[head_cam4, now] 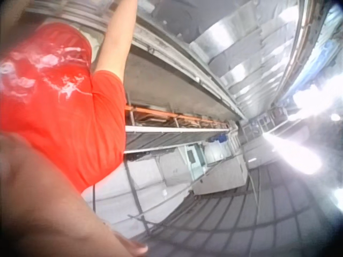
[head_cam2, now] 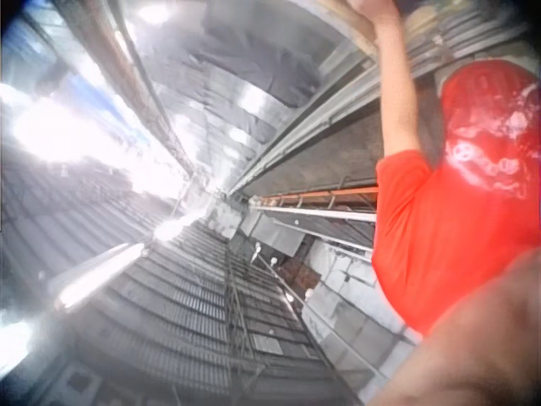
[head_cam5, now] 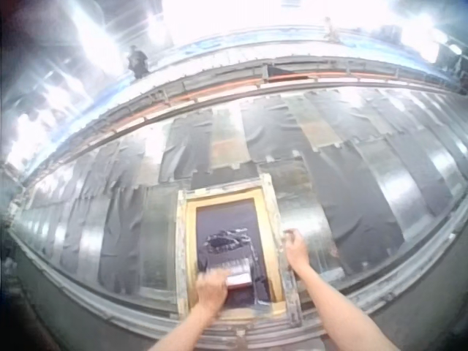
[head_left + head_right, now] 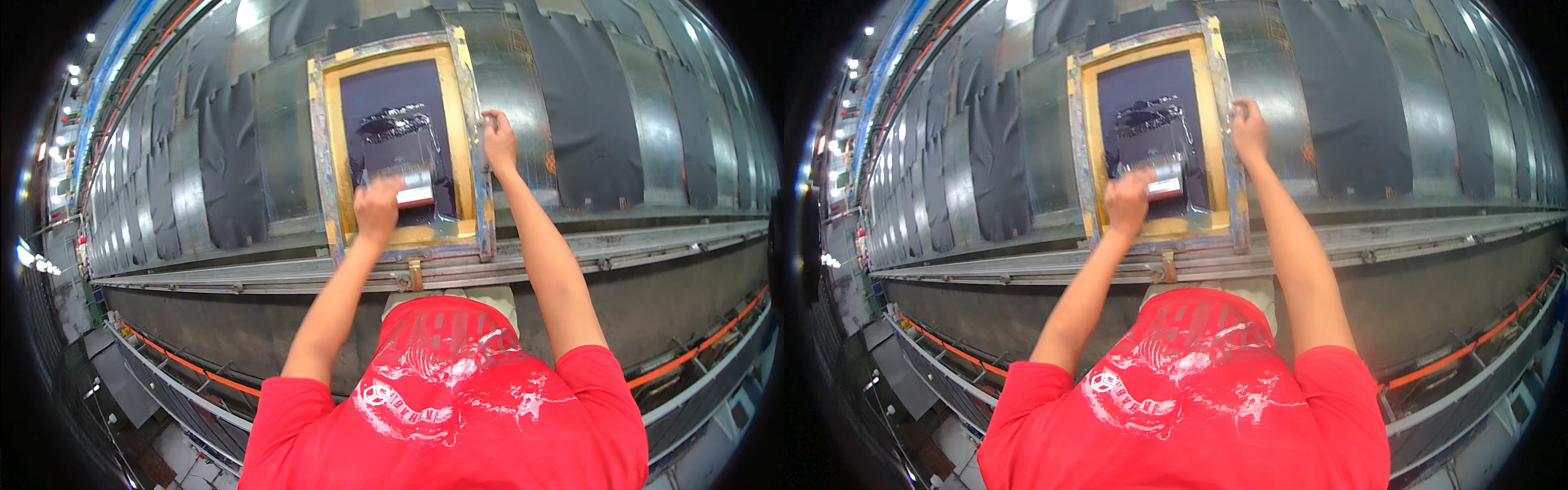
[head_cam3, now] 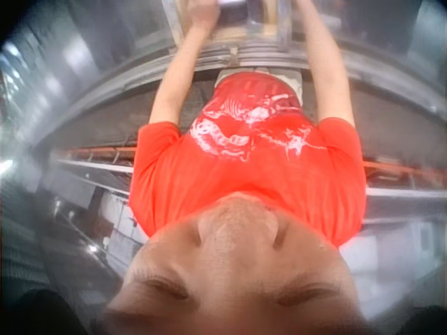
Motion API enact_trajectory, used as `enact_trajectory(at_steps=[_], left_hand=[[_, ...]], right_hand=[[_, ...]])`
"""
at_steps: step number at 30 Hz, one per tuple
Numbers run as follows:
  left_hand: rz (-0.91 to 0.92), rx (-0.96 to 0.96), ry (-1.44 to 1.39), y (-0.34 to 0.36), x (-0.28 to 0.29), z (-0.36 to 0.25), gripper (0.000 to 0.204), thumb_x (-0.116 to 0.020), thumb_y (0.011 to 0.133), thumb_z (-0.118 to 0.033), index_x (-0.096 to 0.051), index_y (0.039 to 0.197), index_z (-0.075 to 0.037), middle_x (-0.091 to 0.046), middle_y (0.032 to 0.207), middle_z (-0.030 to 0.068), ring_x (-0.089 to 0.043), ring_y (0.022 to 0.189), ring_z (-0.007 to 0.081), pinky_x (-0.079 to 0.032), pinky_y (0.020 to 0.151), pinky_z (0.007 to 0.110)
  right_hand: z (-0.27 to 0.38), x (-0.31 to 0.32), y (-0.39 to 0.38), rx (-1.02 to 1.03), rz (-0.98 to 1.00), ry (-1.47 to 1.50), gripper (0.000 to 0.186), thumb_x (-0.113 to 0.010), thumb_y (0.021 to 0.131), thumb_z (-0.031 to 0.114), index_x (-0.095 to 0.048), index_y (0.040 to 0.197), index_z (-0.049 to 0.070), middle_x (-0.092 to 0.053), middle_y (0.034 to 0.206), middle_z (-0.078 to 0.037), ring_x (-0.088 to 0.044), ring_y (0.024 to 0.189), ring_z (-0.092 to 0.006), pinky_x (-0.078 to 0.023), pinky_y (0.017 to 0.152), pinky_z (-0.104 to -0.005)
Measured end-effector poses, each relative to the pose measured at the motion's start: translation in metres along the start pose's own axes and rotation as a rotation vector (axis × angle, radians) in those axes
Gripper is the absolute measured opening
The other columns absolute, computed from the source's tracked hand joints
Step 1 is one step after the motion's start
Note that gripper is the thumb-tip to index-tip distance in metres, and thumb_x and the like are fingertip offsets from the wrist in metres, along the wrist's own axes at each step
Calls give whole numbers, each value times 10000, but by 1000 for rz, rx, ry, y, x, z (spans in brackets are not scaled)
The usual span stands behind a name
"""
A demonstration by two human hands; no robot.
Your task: The person uses a squeegee to pull dark ink across a screen-printing frame mounted on a conveyor, repeatedly wiping the mesh to clear ink buildup. The person lifts the frame to reveal a printed graphic on the fabric below, then resumes squeegeeing.
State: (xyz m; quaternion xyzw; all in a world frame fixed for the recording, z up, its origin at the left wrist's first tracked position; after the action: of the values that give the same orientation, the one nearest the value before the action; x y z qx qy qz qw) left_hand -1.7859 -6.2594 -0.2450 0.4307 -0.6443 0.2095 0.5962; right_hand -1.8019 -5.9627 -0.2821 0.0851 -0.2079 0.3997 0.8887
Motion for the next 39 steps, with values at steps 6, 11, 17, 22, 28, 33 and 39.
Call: enact_trajectory(at_steps=[6,11,17,22,28,33,39], left_hand=[[41,84,-117,25,18,18,255,-660,804,-54,-764,993,-190,-750,1047,5,-704,963,203,-490,768,384],[144,216,-47,114,21,51,267,-627,835,-114,-779,1018,-233,-742,990,52,-707,905,279,-538,780,422],[28,47,-78,42,5,1,309,-590,773,23,-755,940,-177,-749,992,20,-707,900,213,-488,752,403],[75,-3,-63,-44,25,-24,425,-651,726,26,-681,1096,-180,-717,1033,-10,-678,1002,167,-464,771,378],[105,0,-204,-72,57,-16,498,-652,720,-7,-661,1206,-112,-661,1284,67,-618,1199,248,-487,901,393],[77,79,-252,-93,110,50,514,-653,724,-15,-664,1227,-118,-649,1314,57,-598,1232,238,-461,959,400],[88,166,-228,-156,163,229,499,-650,741,-25,-679,1226,-134,-655,1312,41,-594,1244,232,-452,1005,409]], right_hand=[[7,-5,-2,-110,91,-22,183,-563,960,209,-659,1101,143,-684,839,-187,-663,800,-362,-494,746,-443],[8,-17,-10,4,55,28,191,-571,957,219,-667,1097,133,-674,795,-194,-656,772,-382,-491,728,-454],[-11,-2,5,55,-16,21,207,-572,957,218,-683,1097,113,-695,867,-183,-668,821,-364,-503,767,-437],[-1,-9,5,-92,147,45,220,-552,949,174,-685,1100,86,-699,974,-160,-666,922,-303,-498,845,-400],[41,-11,15,56,123,4,231,-531,982,189,-696,1102,80,-694,1035,-119,-638,948,-231,-474,879,-351],[130,-64,-42,48,142,-5,263,-497,1014,233,-684,1126,84,-693,1021,-119,-634,937,-219,-470,869,-350],[202,-226,-145,67,164,74,270,-491,1018,239,-668,1135,71,-687,988,-137,-632,931,-240,-473,861,-364]])
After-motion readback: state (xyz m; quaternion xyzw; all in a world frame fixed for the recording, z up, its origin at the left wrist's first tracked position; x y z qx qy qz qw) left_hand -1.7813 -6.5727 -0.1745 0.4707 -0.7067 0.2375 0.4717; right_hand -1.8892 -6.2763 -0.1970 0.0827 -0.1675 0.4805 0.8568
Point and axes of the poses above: each hand's wrist, its own y-axis towards the middle knuckle, its own x-axis out of the back of the hand, z = x × y, the point moved 4 cm from there along y, towards the middle knuckle
